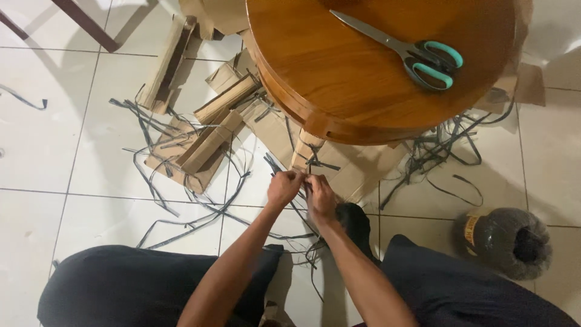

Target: Wrapping a wooden table leg with black plastic straps

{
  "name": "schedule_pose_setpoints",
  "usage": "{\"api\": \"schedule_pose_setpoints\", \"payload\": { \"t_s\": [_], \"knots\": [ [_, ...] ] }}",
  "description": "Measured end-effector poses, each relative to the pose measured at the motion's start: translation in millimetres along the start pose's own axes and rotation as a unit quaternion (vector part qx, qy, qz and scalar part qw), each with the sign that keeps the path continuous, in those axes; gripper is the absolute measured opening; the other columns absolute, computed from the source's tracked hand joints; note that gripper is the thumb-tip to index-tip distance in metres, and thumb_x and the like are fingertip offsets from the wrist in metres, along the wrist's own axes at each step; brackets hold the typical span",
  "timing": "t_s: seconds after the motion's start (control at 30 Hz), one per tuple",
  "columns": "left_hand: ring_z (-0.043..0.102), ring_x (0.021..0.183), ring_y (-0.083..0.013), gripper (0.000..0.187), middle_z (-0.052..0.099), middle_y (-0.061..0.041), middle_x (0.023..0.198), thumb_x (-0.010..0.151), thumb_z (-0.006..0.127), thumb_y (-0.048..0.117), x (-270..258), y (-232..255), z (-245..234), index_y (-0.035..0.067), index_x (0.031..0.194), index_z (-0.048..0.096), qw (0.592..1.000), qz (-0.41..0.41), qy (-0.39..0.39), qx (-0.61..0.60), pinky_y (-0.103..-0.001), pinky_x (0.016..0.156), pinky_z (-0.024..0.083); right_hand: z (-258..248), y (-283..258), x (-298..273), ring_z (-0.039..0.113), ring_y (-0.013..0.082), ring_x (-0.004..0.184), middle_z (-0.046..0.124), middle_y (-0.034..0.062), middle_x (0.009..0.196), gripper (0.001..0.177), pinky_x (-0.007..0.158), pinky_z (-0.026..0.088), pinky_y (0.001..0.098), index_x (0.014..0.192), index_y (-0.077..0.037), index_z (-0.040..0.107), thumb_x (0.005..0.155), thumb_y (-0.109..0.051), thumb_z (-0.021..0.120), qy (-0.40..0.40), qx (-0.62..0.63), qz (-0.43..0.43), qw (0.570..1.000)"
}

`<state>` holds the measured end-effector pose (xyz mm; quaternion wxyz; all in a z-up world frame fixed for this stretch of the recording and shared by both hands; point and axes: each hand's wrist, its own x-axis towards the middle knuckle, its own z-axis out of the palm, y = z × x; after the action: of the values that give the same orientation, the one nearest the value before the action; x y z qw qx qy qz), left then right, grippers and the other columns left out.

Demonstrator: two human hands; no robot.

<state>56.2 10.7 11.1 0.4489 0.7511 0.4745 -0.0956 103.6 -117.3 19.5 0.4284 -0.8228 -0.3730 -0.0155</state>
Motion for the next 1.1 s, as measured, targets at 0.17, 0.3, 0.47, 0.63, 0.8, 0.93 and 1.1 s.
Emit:
{"api": "schedule_pose_setpoints", "payload": {
  "t_s": [0.17,0.3,0.47,0.63,0.8,0.93,1.1],
  "knots": [
    [0.072,0.092,-0.0295,0.026,0.075,-0.006,0.084,0.080,0.075,0.049,14.2,-21.3,34.2,0.026,0.085,0.083,0.979,-0.039,0.038,-0.199,-0.041,0.084,0.056,-2.9,-14.6,-4.4,0.071,0.0344,0.089,0.071,0.0090,0.093,0.015,0.071,0.058,0.0374,0.096,-0.009,0.068,0.089,0.004,0.071,0.056,0.070,0.040,0.995],
    [0.060,0.086,-0.0227,0.020,0.069,-0.009,0.087,0.090,0.070,0.031,7.2,-21.1,52.5,0.013,0.088,0.078,0.901,-0.085,0.116,-0.409,-0.035,0.081,0.050,13.5,-0.5,-9.8,0.074,0.0344,0.073,0.076,0.0185,0.088,0.006,0.063,0.055,0.0410,0.097,-0.004,0.066,0.096,-0.001,0.062,0.127,0.134,0.204,0.961],
    [0.065,0.088,-0.0123,0.012,0.067,-0.001,0.096,0.096,0.070,0.020,-19.7,5.2,49.3,0.011,0.094,0.064,0.764,-0.074,0.160,-0.621,-0.026,0.076,0.050,48.7,48.7,-7.9,0.071,0.0240,0.063,0.071,0.0117,0.072,0.015,0.051,0.054,0.0329,0.084,-0.010,0.064,0.094,-0.017,0.073,0.191,0.215,0.357,0.889],
    [0.070,0.091,-0.0072,0.008,0.073,0.000,0.106,0.104,0.059,0.019,-35.4,19.9,38.9,0.012,0.100,0.055,0.713,-0.051,0.132,-0.686,-0.019,0.076,0.053,60.6,60.8,-2.9,0.070,0.0212,0.062,0.073,0.0152,0.074,0.014,0.049,0.058,0.0318,0.087,-0.002,0.064,0.094,-0.014,0.067,0.204,0.305,0.435,0.822],
    [0.075,0.081,-0.0179,0.012,0.074,-0.010,0.095,0.101,0.065,0.013,6.8,-4.3,42.7,0.012,0.101,0.053,0.668,-0.050,0.125,-0.732,-0.029,0.078,0.062,54.3,78.1,16.5,0.074,0.0260,0.068,0.075,0.0160,0.076,0.007,0.053,0.060,0.0380,0.091,-0.008,0.067,0.095,-0.013,0.066,0.153,0.203,0.450,0.856],
    [0.075,0.083,-0.0166,0.012,0.073,-0.009,0.098,0.103,0.062,0.017,30.8,-20.5,46.8,0.010,0.101,0.052,0.685,-0.055,0.108,-0.719,-0.031,0.081,0.062,63.7,105.3,33.3,0.073,0.0390,0.084,0.072,0.0133,0.074,0.014,0.070,0.058,0.0506,0.083,-0.014,0.069,0.087,-0.025,0.076,0.110,0.083,0.403,0.905],
    [0.073,0.079,-0.0171,0.014,0.070,-0.007,0.090,0.105,0.059,0.020,4.2,-2.5,30.9,0.008,0.098,0.058,0.720,-0.035,0.094,-0.686,-0.027,0.075,0.062,52.7,91.7,51.3,0.075,0.0380,0.076,0.073,0.0166,0.076,0.029,0.060,0.061,0.0511,0.082,-0.009,0.066,0.090,-0.036,0.073,0.035,0.080,0.416,0.905]
  ]
}}
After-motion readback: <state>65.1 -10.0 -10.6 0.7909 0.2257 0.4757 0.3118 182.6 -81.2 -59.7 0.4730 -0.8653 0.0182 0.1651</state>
